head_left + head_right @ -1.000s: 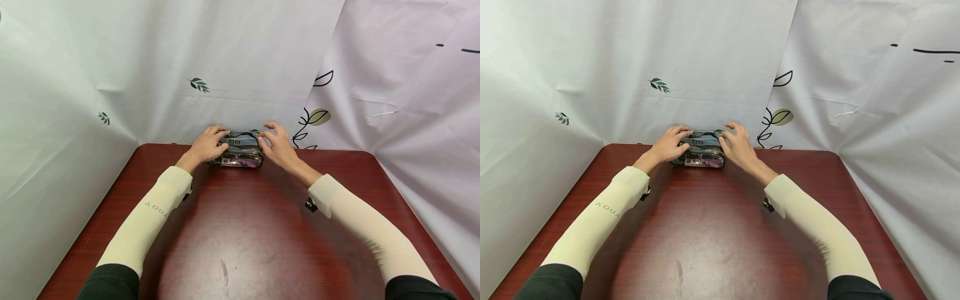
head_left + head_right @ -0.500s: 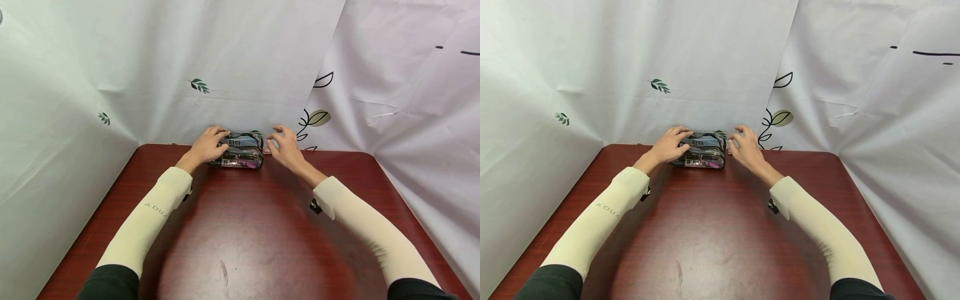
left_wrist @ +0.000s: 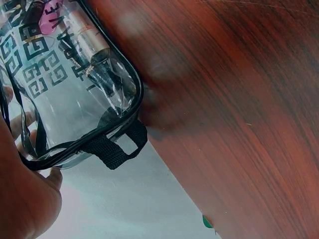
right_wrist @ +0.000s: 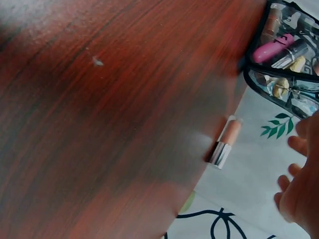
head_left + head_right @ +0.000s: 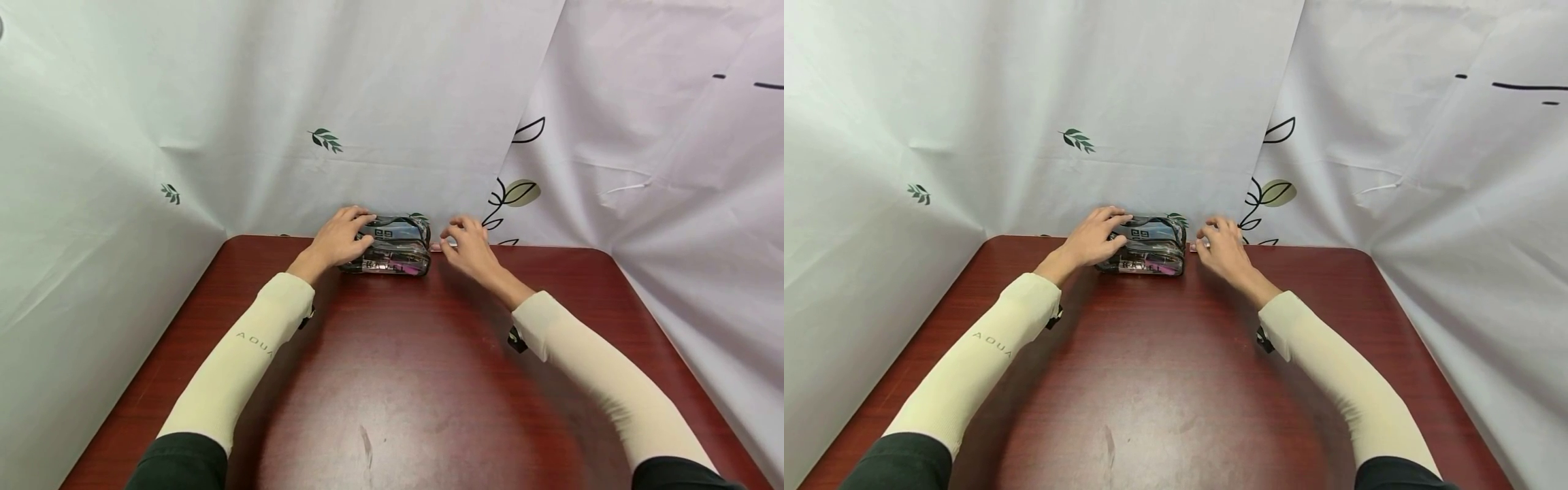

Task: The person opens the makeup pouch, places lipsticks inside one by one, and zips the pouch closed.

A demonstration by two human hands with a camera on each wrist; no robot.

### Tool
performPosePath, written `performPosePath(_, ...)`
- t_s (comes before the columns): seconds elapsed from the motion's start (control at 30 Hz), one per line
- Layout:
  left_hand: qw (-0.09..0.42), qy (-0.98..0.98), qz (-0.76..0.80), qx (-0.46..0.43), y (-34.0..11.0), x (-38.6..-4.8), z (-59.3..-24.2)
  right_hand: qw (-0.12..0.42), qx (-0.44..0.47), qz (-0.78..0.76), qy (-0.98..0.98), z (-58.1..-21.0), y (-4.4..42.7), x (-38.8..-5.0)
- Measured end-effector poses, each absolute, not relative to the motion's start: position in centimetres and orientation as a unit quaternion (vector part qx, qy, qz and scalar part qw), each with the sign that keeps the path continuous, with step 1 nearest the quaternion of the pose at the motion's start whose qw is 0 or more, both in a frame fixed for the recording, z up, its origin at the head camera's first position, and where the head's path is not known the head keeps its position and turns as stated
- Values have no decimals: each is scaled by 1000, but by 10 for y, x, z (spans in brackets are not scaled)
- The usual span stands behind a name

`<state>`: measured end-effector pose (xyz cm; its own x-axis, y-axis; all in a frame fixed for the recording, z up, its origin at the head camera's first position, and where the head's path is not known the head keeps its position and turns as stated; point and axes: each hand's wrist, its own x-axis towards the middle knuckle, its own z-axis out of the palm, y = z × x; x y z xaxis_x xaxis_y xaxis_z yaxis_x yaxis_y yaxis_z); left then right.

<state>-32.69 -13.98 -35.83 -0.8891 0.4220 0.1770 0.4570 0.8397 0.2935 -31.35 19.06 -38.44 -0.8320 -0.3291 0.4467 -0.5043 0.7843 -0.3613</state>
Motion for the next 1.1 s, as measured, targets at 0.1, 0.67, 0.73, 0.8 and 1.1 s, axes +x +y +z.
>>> performPosePath(0.1,52,-958,-164,-229,-140,-327,-358,163,213,234,-935,-385,192,-314)
performPosePath(0.67,49,-959,-163,-228,-143,-326,-360,44,152,155,-975,-401,189,-331)
performPosePath(0.73,51,-958,-162,-230,-144,-326,-360,40,146,144,-978,-401,188,-333)
performPosePath(0.8,53,-958,-161,-231,-144,-326,-361,39,143,135,-980,-400,187,-334)
performPosePath(1.1,52,-958,-161,-230,-141,-328,-360,18,133,107,-985,-402,185,-336)
